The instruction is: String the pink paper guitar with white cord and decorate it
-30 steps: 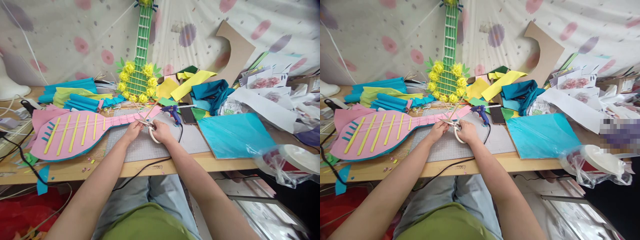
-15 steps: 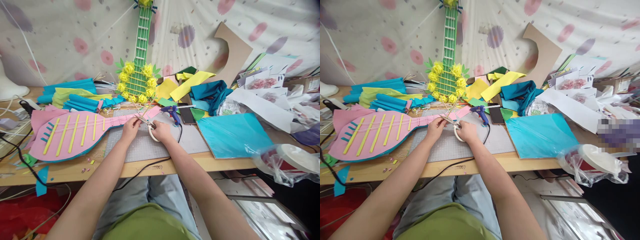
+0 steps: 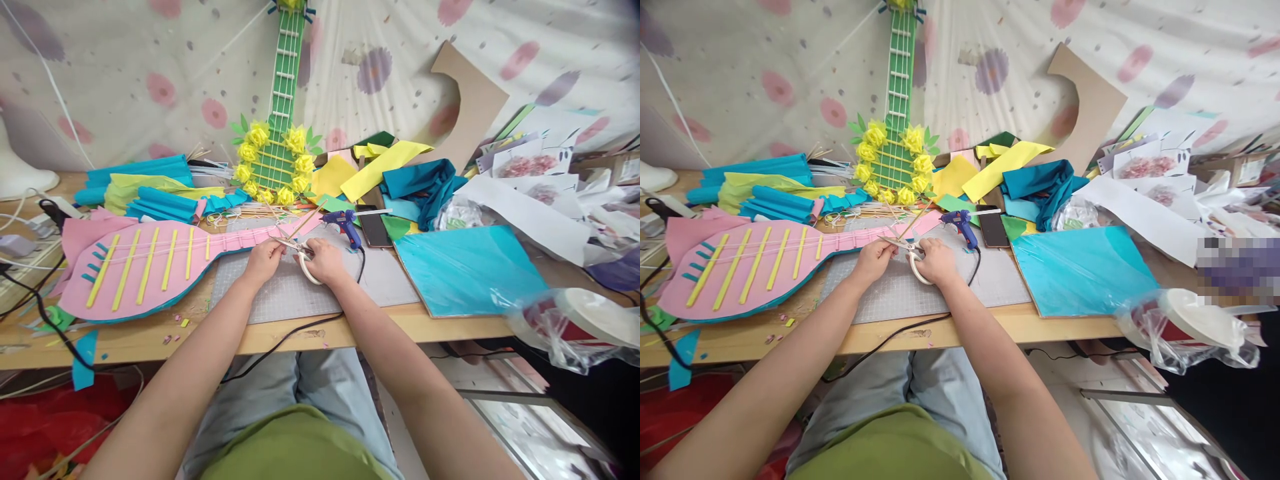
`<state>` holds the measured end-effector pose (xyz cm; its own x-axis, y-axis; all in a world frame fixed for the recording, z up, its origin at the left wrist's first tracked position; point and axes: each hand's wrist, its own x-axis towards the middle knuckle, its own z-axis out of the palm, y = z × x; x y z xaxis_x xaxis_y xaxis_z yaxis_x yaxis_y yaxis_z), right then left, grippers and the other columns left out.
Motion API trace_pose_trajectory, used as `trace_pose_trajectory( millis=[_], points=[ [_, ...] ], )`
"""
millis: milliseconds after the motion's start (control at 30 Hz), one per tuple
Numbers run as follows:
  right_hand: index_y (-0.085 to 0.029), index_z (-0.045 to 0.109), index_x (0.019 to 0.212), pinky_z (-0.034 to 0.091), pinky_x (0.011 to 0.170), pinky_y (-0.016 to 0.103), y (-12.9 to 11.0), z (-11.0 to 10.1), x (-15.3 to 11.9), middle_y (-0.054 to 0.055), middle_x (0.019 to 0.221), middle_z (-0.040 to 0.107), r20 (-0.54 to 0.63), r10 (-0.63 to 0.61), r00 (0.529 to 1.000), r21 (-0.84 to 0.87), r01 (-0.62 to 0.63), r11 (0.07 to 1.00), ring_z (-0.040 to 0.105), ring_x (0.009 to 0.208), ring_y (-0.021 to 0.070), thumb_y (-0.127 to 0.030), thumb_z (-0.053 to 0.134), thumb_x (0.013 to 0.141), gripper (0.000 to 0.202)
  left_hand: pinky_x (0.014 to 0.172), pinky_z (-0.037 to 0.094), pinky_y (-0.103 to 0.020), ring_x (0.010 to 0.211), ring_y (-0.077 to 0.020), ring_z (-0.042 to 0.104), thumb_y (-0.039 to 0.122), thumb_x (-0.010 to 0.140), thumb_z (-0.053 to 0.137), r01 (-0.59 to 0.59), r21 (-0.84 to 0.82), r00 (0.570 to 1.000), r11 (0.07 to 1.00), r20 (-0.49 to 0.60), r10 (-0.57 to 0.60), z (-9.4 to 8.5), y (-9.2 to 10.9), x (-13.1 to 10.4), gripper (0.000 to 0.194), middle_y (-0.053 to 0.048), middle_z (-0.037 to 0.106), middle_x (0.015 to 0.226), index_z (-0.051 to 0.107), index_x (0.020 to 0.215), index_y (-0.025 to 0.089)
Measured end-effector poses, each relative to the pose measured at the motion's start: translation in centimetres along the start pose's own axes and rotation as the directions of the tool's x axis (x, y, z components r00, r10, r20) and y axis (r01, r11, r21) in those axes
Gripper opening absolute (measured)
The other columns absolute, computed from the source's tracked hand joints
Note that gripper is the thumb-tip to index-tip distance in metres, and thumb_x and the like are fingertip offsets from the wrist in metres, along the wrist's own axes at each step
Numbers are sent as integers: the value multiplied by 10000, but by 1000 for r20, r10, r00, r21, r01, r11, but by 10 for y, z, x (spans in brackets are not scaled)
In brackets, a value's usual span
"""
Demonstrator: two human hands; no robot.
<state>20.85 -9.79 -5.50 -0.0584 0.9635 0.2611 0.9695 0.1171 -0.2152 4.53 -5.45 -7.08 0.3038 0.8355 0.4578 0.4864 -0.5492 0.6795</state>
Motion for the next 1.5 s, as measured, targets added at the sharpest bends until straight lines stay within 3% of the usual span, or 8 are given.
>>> trace_pose_trajectory(
  millis=[267, 433, 533, 833, 1133, 1333, 1500],
  points=[
    [-196, 634, 860, 349, 659, 256, 3, 3, 0, 74, 837, 655, 35, 53, 998, -70, -50, 996, 572, 859, 199, -391, 489, 776, 258, 583, 366, -243, 578, -135, 508, 186, 793, 447, 2, 10, 1000, 1000, 18, -2, -5, 3, 2, 226, 2, 538, 567, 511, 577, 183],
    [-198, 642, 877, 355, 663, 261, 2, 3, 1, 78, 842, 656, 33, 51, 998, -74, -49, 996, 579, 839, 200, -386, 497, 770, 260, 605, 377, -242, 647, -145, 534, 187, 789, 467, -36, 35, 999, 999, -35, 37, -4, 3, 2, 178, -17, 588, 650, 550, 632, 179],
    [-202, 628, 881, 356, 657, 260, 0, 3, 2, 74, 853, 653, 21, 53, 998, -74, -51, 996, 574, 844, 198, -397, 502, 765, 259, 601, 384, -240, 646, -144, 547, 170, 777, 488, 1, 49, 998, 999, -62, 2, -1, 2, 2, 165, -15, 602, 654, 557, 628, 176],
    [-202, 592, 824, 342, 642, 256, 0, 4, 2, 51, 802, 653, -5, 15, 1000, -53, -16, 998, 553, 852, 194, -371, 501, 758, 203, 584, 379, -242, 587, -132, 526, 172, 785, 478, 29, 83, 1000, 996, -15, -28, 0, 4, 1, 220, 0, 578, 595, 520, 570, 176],
    [-202, 610, 836, 330, 630, 256, 3, 6, 3, 62, 802, 640, 4, 26, 1000, -56, -26, 998, 555, 835, 190, -385, 490, 767, 230, 566, 357, -232, 573, -123, 499, 191, 786, 472, 48, -4, 999, 999, -20, -48, -1, 0, 1, 232, 9, 528, 560, 488, 556, 171],
    [-201, 587, 840, 338, 656, 250, 3, 2, 6, 43, 805, 638, 10, -39, 999, -19, 40, 999, 530, 880, 181, -349, 497, 775, 186, 537, 341, -222, 517, -105, 443, 210, 791, 443, 59, -145, 997, 988, 53, -52, 0, -3, 1, 246, 26, 462, 517, 456, 547, 171],
    [-195, 609, 808, 322, 626, 254, 6, 4, 4, 53, 775, 629, 3, -17, 1000, -37, 17, 999, 551, 811, 179, -375, 497, 762, 217, 514, 316, -225, 482, -100, 394, 212, 799, 424, 58, -187, 995, 981, 89, -42, -1, -1, 1, 275, 30, 405, 481, 422, 527, 175]
  ],
)
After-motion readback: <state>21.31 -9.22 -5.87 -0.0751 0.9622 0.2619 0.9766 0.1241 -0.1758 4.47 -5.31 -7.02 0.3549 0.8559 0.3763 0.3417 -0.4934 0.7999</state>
